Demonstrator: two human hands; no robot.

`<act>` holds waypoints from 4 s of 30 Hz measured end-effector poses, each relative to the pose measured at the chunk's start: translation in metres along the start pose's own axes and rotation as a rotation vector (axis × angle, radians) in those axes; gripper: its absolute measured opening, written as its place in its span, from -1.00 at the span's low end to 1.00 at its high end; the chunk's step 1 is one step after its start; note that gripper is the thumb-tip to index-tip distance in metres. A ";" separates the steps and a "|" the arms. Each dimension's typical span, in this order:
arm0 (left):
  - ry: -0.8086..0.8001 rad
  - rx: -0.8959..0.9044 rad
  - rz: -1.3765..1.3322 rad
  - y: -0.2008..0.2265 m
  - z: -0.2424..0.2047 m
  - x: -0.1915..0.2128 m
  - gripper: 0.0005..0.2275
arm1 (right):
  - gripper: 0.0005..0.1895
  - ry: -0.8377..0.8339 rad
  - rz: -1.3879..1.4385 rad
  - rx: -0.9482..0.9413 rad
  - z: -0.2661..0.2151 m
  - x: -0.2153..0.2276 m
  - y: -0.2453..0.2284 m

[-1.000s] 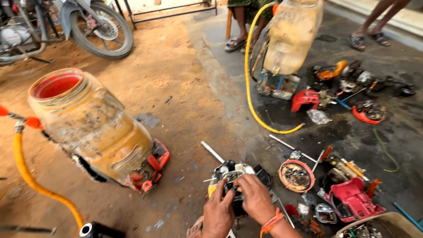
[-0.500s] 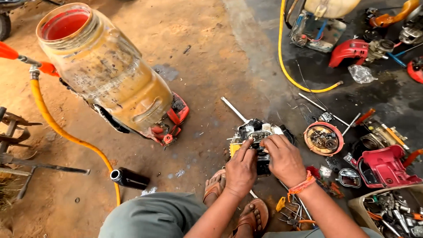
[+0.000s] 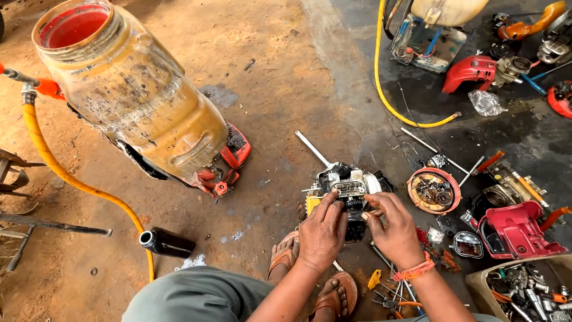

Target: The person sits on the floor of a repair shop working on a small engine from a brush cutter. They use a screwdriver to loosen parts on the engine, remove a round cover, work on the cylinder head area by hand, and reposition the engine while continuing to unscrew and adjust components.

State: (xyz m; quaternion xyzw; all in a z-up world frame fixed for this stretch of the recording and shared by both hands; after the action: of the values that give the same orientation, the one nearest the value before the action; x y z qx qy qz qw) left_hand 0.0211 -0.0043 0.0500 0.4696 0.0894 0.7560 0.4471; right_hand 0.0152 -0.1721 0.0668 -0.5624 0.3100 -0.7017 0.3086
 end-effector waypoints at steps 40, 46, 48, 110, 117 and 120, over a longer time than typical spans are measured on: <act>-0.242 -0.212 0.364 -0.005 -0.004 -0.010 -0.63 | -0.78 0.208 -0.238 0.378 -0.002 -0.023 0.032; -0.204 -0.169 0.306 -0.005 -0.005 -0.012 -0.67 | -0.76 0.233 -0.219 0.383 -0.002 -0.024 0.031; -0.189 -0.161 0.285 0.001 -0.001 -0.009 -0.67 | -0.75 0.231 -0.248 0.391 -0.002 -0.024 0.033; -0.218 -0.201 0.410 0.000 -0.003 -0.016 -0.67 | -0.66 0.061 -0.575 0.477 0.008 -0.006 0.009; -0.224 -0.203 0.405 0.002 0.001 -0.017 -0.70 | -0.63 -0.033 -0.744 0.686 0.019 -0.008 0.023; -0.266 -0.212 0.431 0.003 0.002 -0.016 -0.69 | -0.65 -0.028 -0.690 0.706 0.018 -0.007 0.026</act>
State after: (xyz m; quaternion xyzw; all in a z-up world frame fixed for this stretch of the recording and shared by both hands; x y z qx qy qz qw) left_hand 0.0236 -0.0191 0.0427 0.5237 -0.1515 0.7705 0.3304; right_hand 0.0359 -0.1845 0.0450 -0.5029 -0.1551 -0.8175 0.2340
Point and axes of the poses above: each hand's wrist, its own z-axis towards the middle knuckle, its own x-axis out of the back of the hand, y = z × x, the point moved 3 cm from there along z, towards the middle knuckle, and after that the axes turned 9 degrees about -x, right-handed, at the moved point
